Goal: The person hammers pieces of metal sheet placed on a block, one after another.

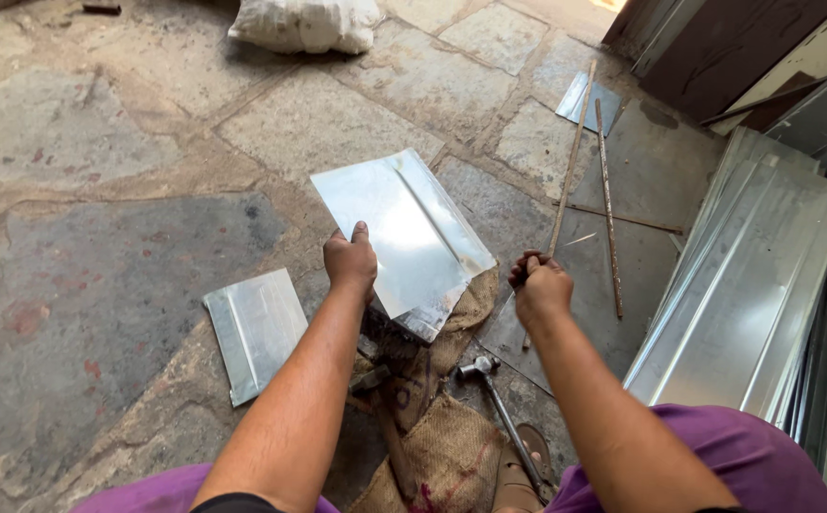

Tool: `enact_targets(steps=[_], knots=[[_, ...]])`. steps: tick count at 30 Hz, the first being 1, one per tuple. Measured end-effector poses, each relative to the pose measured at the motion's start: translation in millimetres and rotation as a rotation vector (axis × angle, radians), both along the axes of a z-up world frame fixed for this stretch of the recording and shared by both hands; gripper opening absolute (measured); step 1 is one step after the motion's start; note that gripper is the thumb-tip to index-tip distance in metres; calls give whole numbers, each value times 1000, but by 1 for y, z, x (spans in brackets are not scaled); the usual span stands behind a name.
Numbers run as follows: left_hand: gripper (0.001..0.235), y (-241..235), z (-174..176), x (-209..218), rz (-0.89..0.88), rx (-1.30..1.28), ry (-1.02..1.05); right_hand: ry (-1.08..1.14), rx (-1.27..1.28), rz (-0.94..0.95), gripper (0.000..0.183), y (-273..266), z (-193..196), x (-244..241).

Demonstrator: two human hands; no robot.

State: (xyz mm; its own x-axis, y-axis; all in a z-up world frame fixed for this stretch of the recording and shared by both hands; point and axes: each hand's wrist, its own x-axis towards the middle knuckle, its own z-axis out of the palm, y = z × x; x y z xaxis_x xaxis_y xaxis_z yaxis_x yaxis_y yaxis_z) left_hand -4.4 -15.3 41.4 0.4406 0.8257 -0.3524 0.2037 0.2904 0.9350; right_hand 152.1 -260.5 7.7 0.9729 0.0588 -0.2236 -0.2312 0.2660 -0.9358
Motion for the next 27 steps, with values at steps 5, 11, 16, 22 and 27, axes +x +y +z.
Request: enact_targets(steps=[5,11,16,22,27], knots=[[40,-12,7,9,12,125,57,-1222,-785,333,18,15,-7,-55],[29,-16,-3,12,-36,225,-34,-809,-765,204,19,15,4,-48],[39,6,-6,1,45,-14,-100,-256,-158,7,15,-1,6,-1],[35,-11,-5,10,34,98,3,-1164,-795,287,16,8,10,-41],[22,-21,6,13,-3,488,-136,-1319,-866,309,22,20,19,-66]])
